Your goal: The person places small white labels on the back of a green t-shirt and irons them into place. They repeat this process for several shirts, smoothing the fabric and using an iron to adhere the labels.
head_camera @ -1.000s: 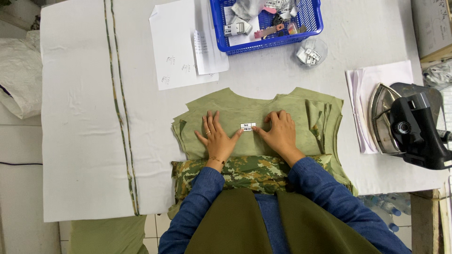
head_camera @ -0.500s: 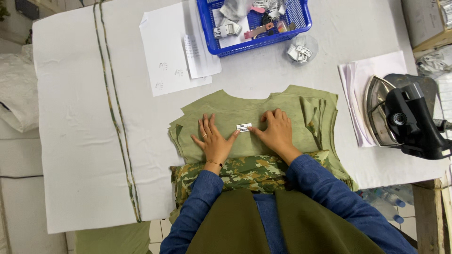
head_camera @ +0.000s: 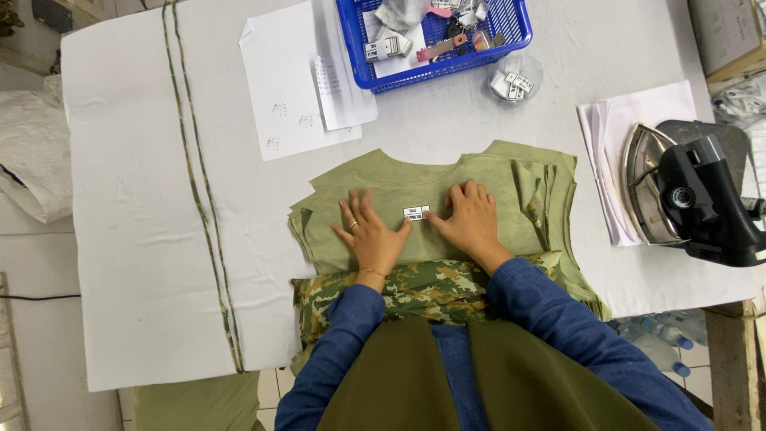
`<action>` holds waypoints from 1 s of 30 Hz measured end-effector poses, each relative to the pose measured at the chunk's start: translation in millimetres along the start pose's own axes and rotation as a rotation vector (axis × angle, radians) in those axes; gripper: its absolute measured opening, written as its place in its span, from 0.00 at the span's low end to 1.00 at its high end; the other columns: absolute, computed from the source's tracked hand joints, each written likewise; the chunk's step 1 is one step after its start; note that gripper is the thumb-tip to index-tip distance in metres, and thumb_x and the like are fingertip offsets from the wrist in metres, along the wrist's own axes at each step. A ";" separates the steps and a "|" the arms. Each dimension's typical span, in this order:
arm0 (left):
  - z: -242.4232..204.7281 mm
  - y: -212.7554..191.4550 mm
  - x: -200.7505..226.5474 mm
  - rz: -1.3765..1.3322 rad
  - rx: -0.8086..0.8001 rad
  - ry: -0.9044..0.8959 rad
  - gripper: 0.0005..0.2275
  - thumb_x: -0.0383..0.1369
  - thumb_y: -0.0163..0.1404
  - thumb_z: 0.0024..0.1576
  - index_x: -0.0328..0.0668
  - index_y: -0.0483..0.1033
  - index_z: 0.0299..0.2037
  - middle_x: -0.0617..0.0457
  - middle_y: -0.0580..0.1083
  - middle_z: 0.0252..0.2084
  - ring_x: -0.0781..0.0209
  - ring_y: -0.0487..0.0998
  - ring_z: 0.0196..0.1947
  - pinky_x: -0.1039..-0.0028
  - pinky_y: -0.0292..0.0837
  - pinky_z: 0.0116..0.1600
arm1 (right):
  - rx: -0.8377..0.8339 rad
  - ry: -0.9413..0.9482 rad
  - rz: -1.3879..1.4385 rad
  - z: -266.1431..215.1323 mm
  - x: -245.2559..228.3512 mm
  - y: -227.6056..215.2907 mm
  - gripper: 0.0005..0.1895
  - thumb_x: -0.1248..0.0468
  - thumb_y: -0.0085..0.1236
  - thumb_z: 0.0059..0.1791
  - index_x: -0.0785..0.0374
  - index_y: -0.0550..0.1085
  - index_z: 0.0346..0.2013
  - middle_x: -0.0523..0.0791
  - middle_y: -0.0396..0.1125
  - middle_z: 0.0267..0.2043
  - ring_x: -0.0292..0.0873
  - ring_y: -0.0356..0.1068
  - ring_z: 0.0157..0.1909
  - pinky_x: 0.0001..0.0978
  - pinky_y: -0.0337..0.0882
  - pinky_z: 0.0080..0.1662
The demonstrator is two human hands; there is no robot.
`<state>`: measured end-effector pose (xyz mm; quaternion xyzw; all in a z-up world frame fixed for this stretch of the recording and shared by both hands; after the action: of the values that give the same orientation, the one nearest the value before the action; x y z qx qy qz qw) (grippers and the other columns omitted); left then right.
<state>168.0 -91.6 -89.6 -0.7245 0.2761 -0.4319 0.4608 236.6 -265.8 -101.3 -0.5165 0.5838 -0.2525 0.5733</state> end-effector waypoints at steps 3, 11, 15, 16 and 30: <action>-2.3 -7.2 -3.9 -0.020 -0.053 0.025 0.36 0.49 0.48 0.56 0.44 0.44 0.69 0.37 0.44 0.73 0.35 0.38 0.73 0.28 0.34 0.64 | -0.011 -0.070 -0.025 -1.8 -0.4 -19.6 0.24 0.41 0.56 0.44 0.56 0.71 0.40 0.50 0.64 0.48 0.54 0.63 0.56 0.48 0.60 0.54; 16.0 -63.4 -104.6 0.059 -0.175 -0.205 0.32 0.60 0.22 0.56 0.66 0.43 0.71 0.56 0.38 0.76 0.47 0.33 0.74 0.31 0.28 0.66 | 0.549 0.213 -0.472 -36.1 273.3 -170.8 0.31 0.49 0.66 0.57 0.77 0.71 0.56 0.67 0.68 0.49 0.70 0.66 0.48 0.58 0.65 0.45; 13.6 -44.4 -149.8 -0.134 0.260 -0.128 0.20 0.51 0.39 0.61 0.61 0.65 0.62 0.56 0.57 0.70 0.54 0.49 0.72 0.40 0.31 0.68 | 0.272 0.243 -0.207 -29.0 297.6 -182.6 0.28 0.49 0.52 0.62 0.73 0.64 0.61 0.71 0.70 0.44 0.77 0.67 0.43 0.61 0.64 0.40; 16.0 -40.3 -150.2 -0.141 0.264 -0.136 0.20 0.51 0.39 0.61 0.61 0.65 0.62 0.56 0.57 0.70 0.54 0.49 0.72 0.40 0.31 0.68 | 0.272 0.233 -0.213 -23.2 276.5 -190.2 0.28 0.49 0.52 0.62 0.73 0.64 0.61 0.71 0.70 0.44 0.77 0.67 0.43 0.61 0.64 0.40; 19.0 -29.7 -159.9 -0.111 0.575 -0.149 0.10 0.46 0.50 0.58 0.53 0.76 0.35 0.58 0.71 0.50 0.53 0.68 0.55 0.54 0.52 0.61 | -0.501 -0.513 -0.355 20.1 -109.0 -89.5 0.32 0.37 0.41 0.50 0.51 0.62 0.60 0.45 0.71 0.34 0.45 0.70 0.27 0.37 0.70 0.26</action>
<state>108.9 56.8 -125.9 -0.6080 0.0676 -0.4625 0.6418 262.6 -192.9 18.2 -0.7794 0.3670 -0.0603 0.5041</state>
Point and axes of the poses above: each hand's wrist, its own z-axis towards the middle knuckle, its own y-axis out of the palm, x = y × z, the point moved 2 cm from there along z, towards the middle knuckle
